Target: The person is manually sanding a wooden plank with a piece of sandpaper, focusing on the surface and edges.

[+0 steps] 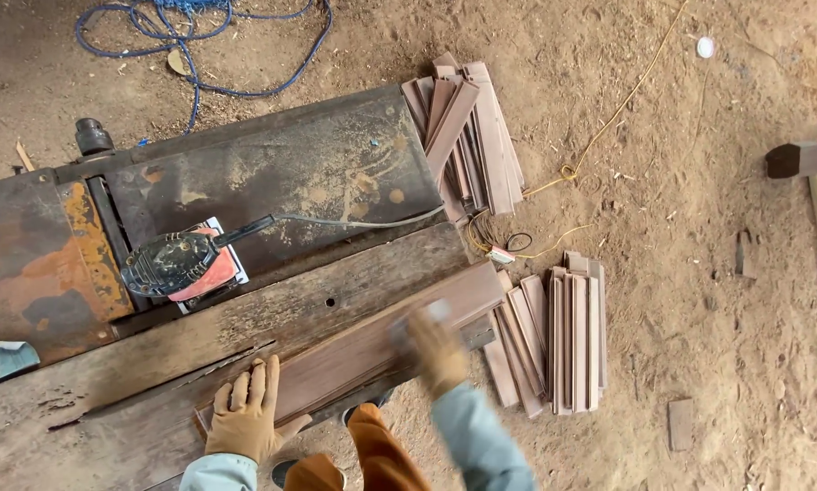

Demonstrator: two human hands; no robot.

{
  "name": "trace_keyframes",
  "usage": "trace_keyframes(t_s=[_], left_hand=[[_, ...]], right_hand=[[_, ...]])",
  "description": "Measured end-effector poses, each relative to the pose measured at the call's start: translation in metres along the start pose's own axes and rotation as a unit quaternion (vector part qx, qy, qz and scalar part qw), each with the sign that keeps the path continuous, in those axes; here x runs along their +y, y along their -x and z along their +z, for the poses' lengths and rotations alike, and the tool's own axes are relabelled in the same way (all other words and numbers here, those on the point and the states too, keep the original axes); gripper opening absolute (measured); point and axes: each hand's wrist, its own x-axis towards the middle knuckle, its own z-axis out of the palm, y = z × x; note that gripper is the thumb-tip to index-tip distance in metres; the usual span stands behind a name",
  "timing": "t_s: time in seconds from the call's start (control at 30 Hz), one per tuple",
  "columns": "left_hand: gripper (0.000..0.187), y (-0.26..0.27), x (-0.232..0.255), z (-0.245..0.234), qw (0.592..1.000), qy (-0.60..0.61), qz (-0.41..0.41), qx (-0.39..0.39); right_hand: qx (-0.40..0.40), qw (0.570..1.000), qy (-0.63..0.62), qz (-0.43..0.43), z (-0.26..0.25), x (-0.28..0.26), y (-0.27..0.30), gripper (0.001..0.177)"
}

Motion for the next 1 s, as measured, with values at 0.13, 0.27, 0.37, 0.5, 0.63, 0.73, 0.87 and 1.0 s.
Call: trace_keyframes(t_s=[0.13, 0.27, 0.37, 0.5, 0.63, 0.73, 0.87, 1.0], left_hand=[[0.119, 0.001, 0.002, -0.011, 0.999, -0.017, -0.002, -0.027], [0.118, 0.000, -0.001, -0.008, 0.999, -0.022, 0.003, -0.024], [0.117, 0.008, 0.002, 0.002, 0.999, 0.010, 0.006, 0.035], [0.114, -0.001, -0.001, -0.008, 0.999, 0.005, 0.016, 0.036], [0.112, 0.002, -0.001, -0.006, 1.000, -0.001, 0.017, 0.022], [0.112, 0.004, 0.000, 0.004, 0.997, 0.007, 0.020, 0.075], [0.112, 0.003, 0.001, 0.015, 0.991, 0.023, 0.016, 0.129], [0.112, 0.000, 0.003, 0.011, 0.993, 0.012, 0.007, 0.117]], right_hand=[[0.210, 0.948, 0.081, 0.225, -0.034, 0.070, 0.019, 0.060], [-0.084, 0.956, 0.242, 0.141, -0.124, -0.055, 0.090, 0.083], [0.340, 0.920, -0.159, -0.109, 0.078, -0.121, 0.023, 0.059], [0.123, 0.987, -0.096, 0.029, -0.020, -0.014, 0.043, 0.082], [0.452, 0.864, -0.128, 0.180, 0.004, 0.054, 0.032, 0.054], [0.545, 0.802, -0.211, 0.122, 0.012, 0.004, 0.018, 0.069], [0.155, 0.981, 0.116, -0.012, -0.027, -0.085, 0.022, 0.080], [0.152, 0.985, -0.079, -0.006, -0.019, 0.031, 0.009, 0.094]])
